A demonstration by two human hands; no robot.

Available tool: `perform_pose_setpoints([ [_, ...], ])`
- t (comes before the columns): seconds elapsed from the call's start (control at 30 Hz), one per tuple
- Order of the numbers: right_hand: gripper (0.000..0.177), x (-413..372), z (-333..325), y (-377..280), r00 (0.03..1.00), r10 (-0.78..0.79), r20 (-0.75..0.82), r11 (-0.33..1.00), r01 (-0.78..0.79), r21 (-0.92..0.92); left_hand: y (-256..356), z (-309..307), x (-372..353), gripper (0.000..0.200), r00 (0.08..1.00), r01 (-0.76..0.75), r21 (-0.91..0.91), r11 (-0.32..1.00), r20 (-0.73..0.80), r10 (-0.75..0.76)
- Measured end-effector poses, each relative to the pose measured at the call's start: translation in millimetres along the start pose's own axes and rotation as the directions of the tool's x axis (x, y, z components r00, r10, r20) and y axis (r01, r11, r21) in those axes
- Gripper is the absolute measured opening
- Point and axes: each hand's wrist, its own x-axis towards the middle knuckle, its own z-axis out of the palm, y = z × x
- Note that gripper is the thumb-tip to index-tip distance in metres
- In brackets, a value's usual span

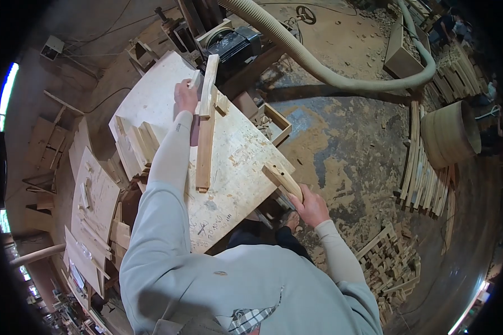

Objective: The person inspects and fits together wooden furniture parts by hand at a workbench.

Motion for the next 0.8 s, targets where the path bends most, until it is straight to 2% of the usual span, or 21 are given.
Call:
perform_pose_setpoints([
  [0.07, 0.046, -2, 1, 5, 0.997, -0.061, -0.048, 0.998, 0.062, 0.025, 6, -7, -12, 0.036, 0.997, -0.049, 0.008, 0.999, 0.054, 0.049],
  [0.13, 0.046, -7, -8, 5, 0.998, -0.060, -0.026, 0.998, 0.060, 0.015, 10, -12, -26, 0.038, 0.991, 0.102, -0.167, 0.981, 0.105, -0.086],
  [0.17, 0.047, -10, -12, 6, 0.998, -0.057, -0.007, 0.998, 0.057, 0.003, 13, -16, -33, 0.036, 0.981, 0.192, -0.177, 0.965, 0.067, -0.183],
  [0.2, 0.047, -13, -14, 11, 0.998, -0.059, -0.003, 0.998, 0.059, 0.004, 15, -19, -37, 0.036, 0.981, 0.194, -0.173, 0.966, 0.065, -0.185],
  [0.27, 0.047, -20, -15, 21, 0.999, -0.038, 0.013, 0.999, 0.038, -0.021, 21, -24, -46, 0.031, 0.938, 0.302, -0.155, 0.941, 0.224, -0.265],
  [0.3, 0.047, -26, -15, 25, 0.999, -0.040, 0.017, 0.999, 0.040, -0.020, 15, -15, -49, 0.031, 0.938, 0.304, -0.152, 0.941, 0.222, -0.267],
  [0.37, 0.048, -38, -15, 30, 0.999, -0.029, 0.013, 1.000, 0.029, -0.011, -7, 12, -50, 0.025, 0.936, 0.342, -0.272, 0.899, 0.187, -0.300],
  [0.4, 0.048, -43, -15, 32, 0.999, -0.032, 0.017, 0.999, 0.032, -0.010, 0, 11, -51, 0.025, 0.935, 0.344, -0.269, 0.900, 0.184, -0.302],
  [0.47, 0.048, -48, -15, 35, 1.000, -0.029, -0.001, 0.999, 0.029, 0.028, 25, 7, -50, 0.019, 0.883, 0.466, -0.354, 0.811, 0.240, -0.403],
  [0.6, 0.046, -52, -20, 27, 0.998, -0.005, 0.060, 0.999, 0.003, 0.042, 35, 13, -41, 0.018, 0.857, 0.515, -0.324, 0.794, 0.233, -0.460],
  [0.67, 0.045, -52, -17, 27, 0.999, -0.007, 0.050, 1.000, 0.007, 0.008, 44, 11, -35, 0.017, 0.840, 0.542, -0.377, 0.751, 0.232, -0.490],
  [0.8, 0.045, -47, -18, 28, 0.998, 0.008, 0.065, 1.000, -0.009, 0.004, 29, 26, -25, 0.018, 0.854, 0.521, -0.324, 0.790, 0.200, -0.481],
])
